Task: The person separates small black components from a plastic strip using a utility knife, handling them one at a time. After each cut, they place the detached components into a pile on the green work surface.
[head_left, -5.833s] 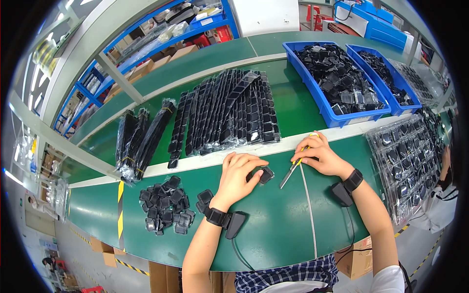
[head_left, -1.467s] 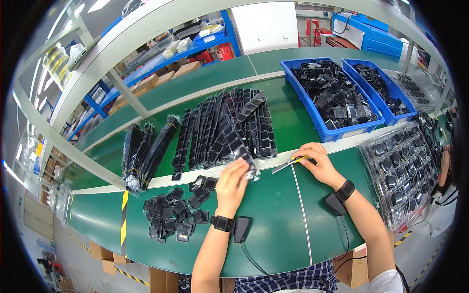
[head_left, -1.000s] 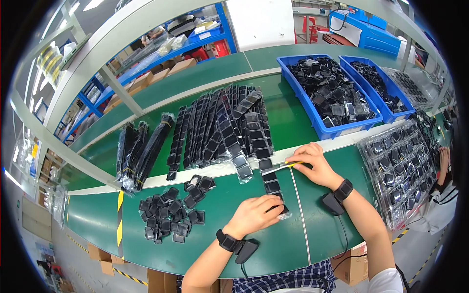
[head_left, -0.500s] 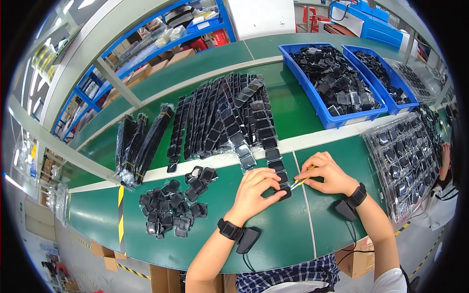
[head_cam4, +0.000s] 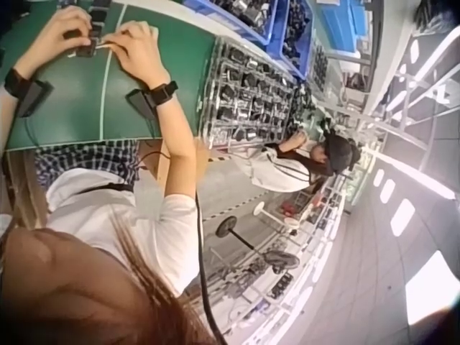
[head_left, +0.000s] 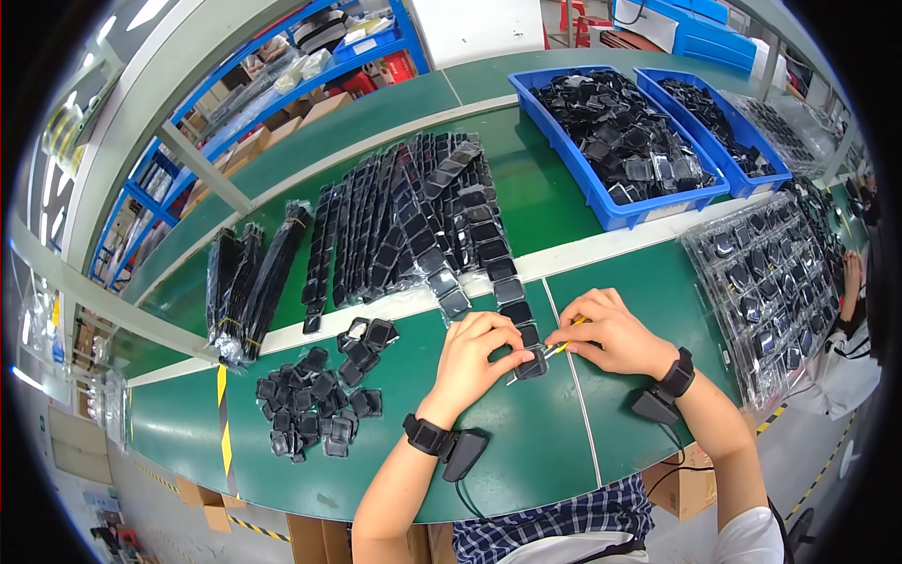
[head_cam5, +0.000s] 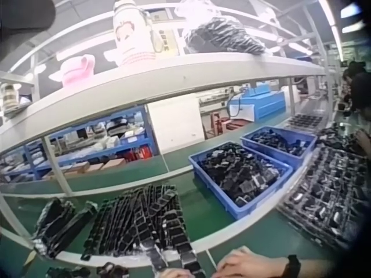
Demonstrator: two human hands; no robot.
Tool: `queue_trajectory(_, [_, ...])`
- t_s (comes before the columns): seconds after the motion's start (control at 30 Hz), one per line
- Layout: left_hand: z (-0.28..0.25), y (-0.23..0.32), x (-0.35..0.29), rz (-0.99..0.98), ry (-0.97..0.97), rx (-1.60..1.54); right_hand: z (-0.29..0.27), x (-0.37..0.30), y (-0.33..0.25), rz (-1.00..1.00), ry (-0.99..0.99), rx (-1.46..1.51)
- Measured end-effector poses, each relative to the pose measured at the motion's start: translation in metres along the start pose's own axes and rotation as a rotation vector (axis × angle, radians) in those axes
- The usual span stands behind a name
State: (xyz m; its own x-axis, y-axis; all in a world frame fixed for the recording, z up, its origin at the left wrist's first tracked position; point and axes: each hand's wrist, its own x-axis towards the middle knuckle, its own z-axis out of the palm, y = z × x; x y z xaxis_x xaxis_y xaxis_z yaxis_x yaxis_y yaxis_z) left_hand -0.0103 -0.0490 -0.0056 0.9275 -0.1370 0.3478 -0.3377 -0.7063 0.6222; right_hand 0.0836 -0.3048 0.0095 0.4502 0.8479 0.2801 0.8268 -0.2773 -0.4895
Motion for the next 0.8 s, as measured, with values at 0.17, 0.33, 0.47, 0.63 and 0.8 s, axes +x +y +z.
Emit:
queue_trajectory(0.17, [0.001,-0.001,0.002,0.008,-0.015,0.011,0.01,-0.001,-0.005,-0.009,0.057,-0.043])
queue_trajectory(0.33, [0.002,-0.006,0.0,-0.003,0.002,0.017,-0.007,-0.002,0.004,-0.023,-0.042,-0.033])
queue_trajectory(0.47, [-0.001,-0.005,-0.001,-0.008,0.051,0.019,-0.029,-0.01,0.019,0.104,-0.096,-0.001])
queue_trajectory(0.63, [-0.017,-0.017,-0.012,-0.098,0.252,-0.029,-0.022,-0.012,0.023,0.11,0.02,-0.002])
queue_trajectory(0.8, [-0.055,-0.028,-0.024,-0.053,0.127,0.242,-0.013,-0.008,0.018,0.081,0.063,-0.025])
